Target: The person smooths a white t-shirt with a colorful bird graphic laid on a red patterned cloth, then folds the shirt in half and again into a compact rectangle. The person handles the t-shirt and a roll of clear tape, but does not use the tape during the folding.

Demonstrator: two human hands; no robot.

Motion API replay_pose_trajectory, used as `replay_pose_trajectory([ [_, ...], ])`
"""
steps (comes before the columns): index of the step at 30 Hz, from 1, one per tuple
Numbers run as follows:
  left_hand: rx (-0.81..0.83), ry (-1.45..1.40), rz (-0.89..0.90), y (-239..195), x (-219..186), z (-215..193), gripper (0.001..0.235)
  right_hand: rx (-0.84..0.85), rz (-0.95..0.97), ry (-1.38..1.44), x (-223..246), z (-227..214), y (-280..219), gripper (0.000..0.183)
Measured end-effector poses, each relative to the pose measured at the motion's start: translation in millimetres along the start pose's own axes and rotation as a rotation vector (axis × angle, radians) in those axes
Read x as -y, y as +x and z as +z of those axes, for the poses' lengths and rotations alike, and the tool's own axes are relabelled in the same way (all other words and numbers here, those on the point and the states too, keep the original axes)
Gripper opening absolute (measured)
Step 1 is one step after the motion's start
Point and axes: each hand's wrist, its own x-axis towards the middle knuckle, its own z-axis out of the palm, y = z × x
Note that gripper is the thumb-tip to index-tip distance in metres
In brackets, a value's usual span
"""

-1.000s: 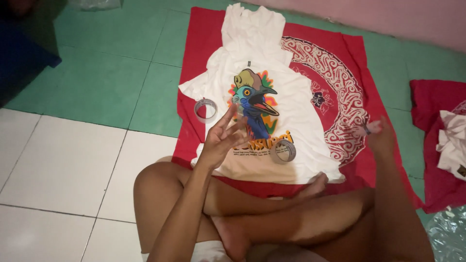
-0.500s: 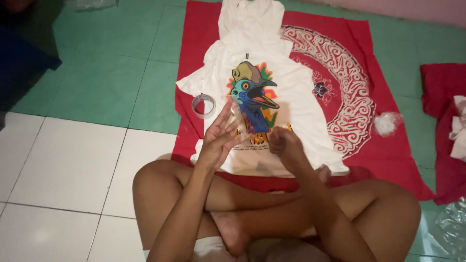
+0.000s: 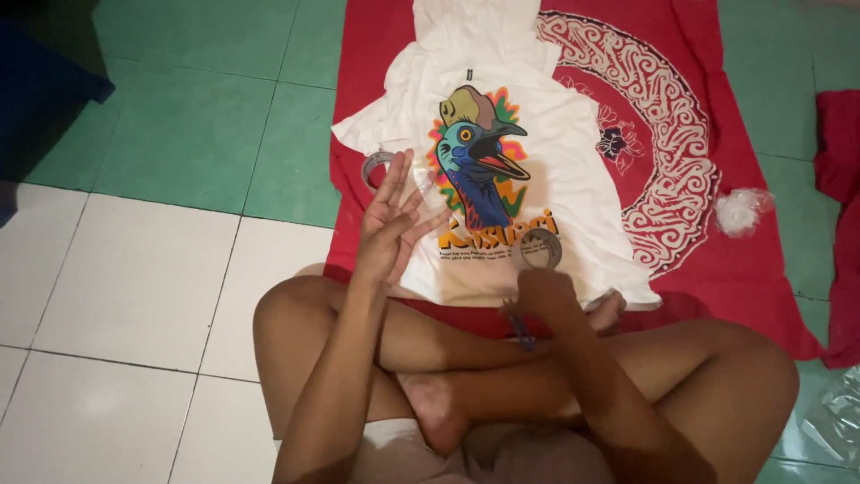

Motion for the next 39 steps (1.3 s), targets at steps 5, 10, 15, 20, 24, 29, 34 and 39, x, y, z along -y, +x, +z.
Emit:
replay_pose_trajectory([
  [5,0.005,-0.066,-0.020,1,3,-5,0.089,0.061,-0.062,0.003,6,4,-9,0.050],
  [10,-0.009,-0.118,-0.058,-1,7,-14,0.088,0.145,-0.157,0.253,8,-83,-63,0.041],
  [15,0.022,-0.213,-0.118,-2,8,16,0.085,-0.408,-0.416,1.548,9,-59,-27,0.020],
  [20,0.014,-0.219,-0.116,0,26,3,0.086,-0.670,-0.459,1.209,62,-84,-39,0.049],
  [24,-0.020,-0.010,-0.031,0,21,0,0.087,-0.575,-0.484,1.350,56,-78,-37,0.060],
  [29,0.062,0.510,0.034,-2,9,10,0.095,-0.588,-0.405,1.407,70,-107,-66,0.058],
  [34,0.091,0.533,0.032,-7,-3,39,0.117,-0.476,-0.467,1.646,69,-98,-62,0.059],
  [39,0.068,0.625,0.049,-9,-12,51,0.118,-0.409,-0.511,1.661,69,-88,-55,0.057],
])
